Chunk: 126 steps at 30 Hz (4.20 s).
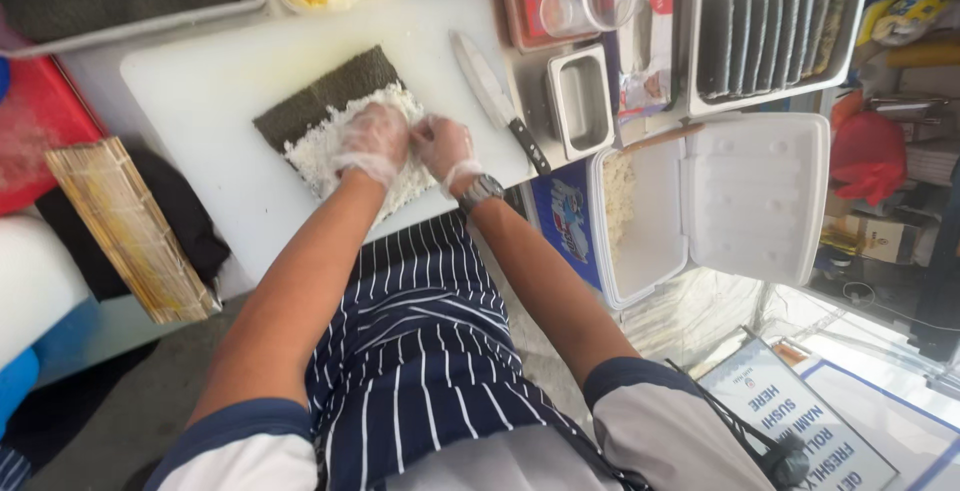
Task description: The person prepares a sushi roll by spreading cooked rice onto a sheet of nori placed on a bamboo mat. They then add a line of sliced carrots and a strip of egg omelet as fillings before beginning to roll the sushi using the bamboo mat.
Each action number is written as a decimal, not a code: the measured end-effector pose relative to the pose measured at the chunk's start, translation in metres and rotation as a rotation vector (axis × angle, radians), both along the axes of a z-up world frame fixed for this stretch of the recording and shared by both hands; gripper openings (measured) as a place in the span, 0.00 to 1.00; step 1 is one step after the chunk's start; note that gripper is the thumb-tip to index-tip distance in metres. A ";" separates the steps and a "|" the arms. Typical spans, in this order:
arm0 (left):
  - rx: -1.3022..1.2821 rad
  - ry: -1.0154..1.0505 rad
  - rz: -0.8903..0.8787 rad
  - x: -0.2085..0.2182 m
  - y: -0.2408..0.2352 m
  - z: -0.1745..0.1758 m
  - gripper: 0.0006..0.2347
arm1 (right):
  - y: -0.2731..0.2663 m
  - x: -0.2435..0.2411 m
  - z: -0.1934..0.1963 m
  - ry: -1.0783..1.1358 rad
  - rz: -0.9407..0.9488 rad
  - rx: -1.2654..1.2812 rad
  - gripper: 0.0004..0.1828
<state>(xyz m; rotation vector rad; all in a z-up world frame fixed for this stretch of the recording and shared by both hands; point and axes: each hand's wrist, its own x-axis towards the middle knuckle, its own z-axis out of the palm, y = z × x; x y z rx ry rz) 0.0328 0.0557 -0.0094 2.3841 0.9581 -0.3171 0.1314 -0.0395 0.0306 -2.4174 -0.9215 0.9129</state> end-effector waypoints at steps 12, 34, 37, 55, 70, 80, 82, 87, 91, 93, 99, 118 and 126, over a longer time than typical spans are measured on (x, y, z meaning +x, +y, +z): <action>0.201 -0.030 0.204 0.009 0.007 0.009 0.08 | 0.035 0.033 -0.029 -0.013 0.148 0.107 0.10; 0.225 0.112 0.441 -0.042 -0.104 0.067 0.14 | -0.044 0.148 0.052 0.343 0.579 -0.010 0.12; 0.260 0.107 0.436 -0.033 -0.116 0.028 0.09 | -0.031 0.109 0.049 0.227 0.724 -0.110 0.14; -0.023 -0.048 -0.050 -0.045 -0.045 0.044 0.10 | -0.023 0.013 0.003 -0.072 0.365 0.059 0.12; -0.156 -0.507 0.720 -0.189 -0.014 0.094 0.14 | 0.033 0.012 0.033 0.070 0.288 0.037 0.10; 0.066 -0.299 0.835 -0.161 -0.122 0.070 0.12 | 0.022 0.019 0.005 -0.021 0.636 -0.163 0.11; 0.110 -0.291 0.998 -0.136 -0.143 0.080 0.14 | 0.026 0.023 -0.001 -0.090 0.757 -0.151 0.08; -0.223 -0.274 1.570 -0.099 -0.132 0.082 0.28 | 0.004 0.062 0.000 0.157 0.362 0.110 0.22; -0.465 -0.401 1.590 -0.118 -0.128 0.059 0.28 | -0.023 0.075 -0.014 0.207 0.385 0.099 0.27; -0.811 -0.332 1.730 -0.125 -0.120 0.044 0.28 | -0.009 0.079 -0.021 0.331 0.329 -0.083 0.27; -0.447 -0.140 1.331 -0.139 -0.100 0.015 0.28 | -0.004 0.072 -0.013 0.248 0.547 -0.187 0.24; -0.291 -1.429 1.977 -0.157 -0.109 0.084 0.13 | 0.123 0.343 0.157 -0.454 0.666 0.363 0.18; 0.137 -0.796 1.830 -0.147 -0.184 0.112 0.06 | 0.160 0.362 0.102 -0.229 0.592 0.017 0.25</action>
